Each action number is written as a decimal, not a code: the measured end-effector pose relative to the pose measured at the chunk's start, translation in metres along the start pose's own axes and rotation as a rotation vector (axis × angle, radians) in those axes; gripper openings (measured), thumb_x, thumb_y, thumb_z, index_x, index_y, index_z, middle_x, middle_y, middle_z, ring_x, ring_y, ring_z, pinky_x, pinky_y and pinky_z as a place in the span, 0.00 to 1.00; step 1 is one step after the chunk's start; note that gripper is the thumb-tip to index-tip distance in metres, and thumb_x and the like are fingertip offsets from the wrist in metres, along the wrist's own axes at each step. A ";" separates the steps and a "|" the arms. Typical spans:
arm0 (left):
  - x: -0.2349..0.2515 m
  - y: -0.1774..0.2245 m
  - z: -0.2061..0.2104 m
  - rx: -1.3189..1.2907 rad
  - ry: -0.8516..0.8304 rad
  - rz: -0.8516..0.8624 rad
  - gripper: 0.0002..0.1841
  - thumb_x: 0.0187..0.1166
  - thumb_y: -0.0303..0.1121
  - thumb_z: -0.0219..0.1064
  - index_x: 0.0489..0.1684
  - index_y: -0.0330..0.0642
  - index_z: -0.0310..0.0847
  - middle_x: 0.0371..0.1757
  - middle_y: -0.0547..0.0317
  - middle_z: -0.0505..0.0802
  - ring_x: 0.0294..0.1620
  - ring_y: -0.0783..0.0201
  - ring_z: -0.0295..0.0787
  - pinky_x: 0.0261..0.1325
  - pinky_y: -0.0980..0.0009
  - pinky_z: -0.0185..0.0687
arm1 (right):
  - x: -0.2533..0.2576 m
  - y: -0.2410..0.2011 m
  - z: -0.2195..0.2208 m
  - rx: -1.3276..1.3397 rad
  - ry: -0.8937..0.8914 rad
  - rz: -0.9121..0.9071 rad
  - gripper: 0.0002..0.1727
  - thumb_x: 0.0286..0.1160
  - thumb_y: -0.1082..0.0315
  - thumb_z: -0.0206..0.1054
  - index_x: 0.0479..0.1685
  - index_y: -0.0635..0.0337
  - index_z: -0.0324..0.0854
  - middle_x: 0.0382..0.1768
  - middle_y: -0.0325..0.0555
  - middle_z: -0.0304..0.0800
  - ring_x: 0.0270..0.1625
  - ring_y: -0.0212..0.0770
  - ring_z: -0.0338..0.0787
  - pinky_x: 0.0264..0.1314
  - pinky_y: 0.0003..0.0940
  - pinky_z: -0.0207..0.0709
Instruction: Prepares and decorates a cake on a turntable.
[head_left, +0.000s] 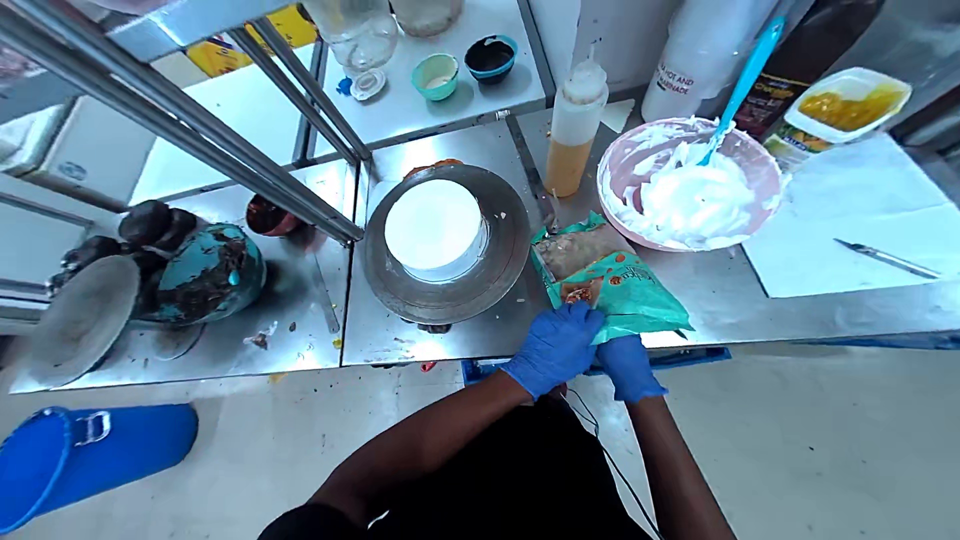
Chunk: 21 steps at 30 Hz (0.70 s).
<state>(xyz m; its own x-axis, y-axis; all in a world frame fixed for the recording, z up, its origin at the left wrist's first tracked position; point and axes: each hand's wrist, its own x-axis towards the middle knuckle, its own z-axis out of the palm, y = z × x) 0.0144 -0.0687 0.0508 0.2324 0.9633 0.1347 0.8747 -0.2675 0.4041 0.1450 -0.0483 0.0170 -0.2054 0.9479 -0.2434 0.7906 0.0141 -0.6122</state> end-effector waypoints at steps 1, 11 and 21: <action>0.001 -0.002 0.001 0.000 0.078 0.007 0.14 0.64 0.30 0.78 0.47 0.38 0.90 0.46 0.45 0.92 0.45 0.46 0.93 0.38 0.50 0.89 | 0.007 -0.004 -0.003 -0.033 -0.058 0.029 0.16 0.78 0.72 0.68 0.59 0.77 0.83 0.59 0.78 0.85 0.66 0.77 0.83 0.67 0.72 0.71; -0.007 -0.002 0.010 -0.130 0.122 -0.118 0.14 0.64 0.31 0.78 0.48 0.41 0.91 0.46 0.49 0.93 0.42 0.51 0.93 0.37 0.51 0.90 | 0.057 -0.012 0.001 -0.125 0.349 -0.120 0.20 0.78 0.61 0.67 0.60 0.68 0.85 0.60 0.65 0.88 0.67 0.63 0.85 0.70 0.64 0.74; -0.002 0.000 0.004 -0.252 -0.056 -0.195 0.14 0.74 0.33 0.74 0.54 0.39 0.90 0.53 0.45 0.92 0.53 0.47 0.92 0.51 0.48 0.88 | 0.028 -0.092 -0.052 0.058 0.253 0.024 0.13 0.83 0.75 0.62 0.55 0.78 0.83 0.56 0.71 0.88 0.61 0.60 0.86 0.69 0.51 0.74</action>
<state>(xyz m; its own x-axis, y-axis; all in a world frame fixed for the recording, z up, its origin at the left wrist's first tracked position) 0.0152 -0.0708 0.0471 0.1002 0.9949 -0.0150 0.7737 -0.0684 0.6299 0.0967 -0.0060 0.1057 -0.0306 0.9973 -0.0670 0.7577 -0.0206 -0.6522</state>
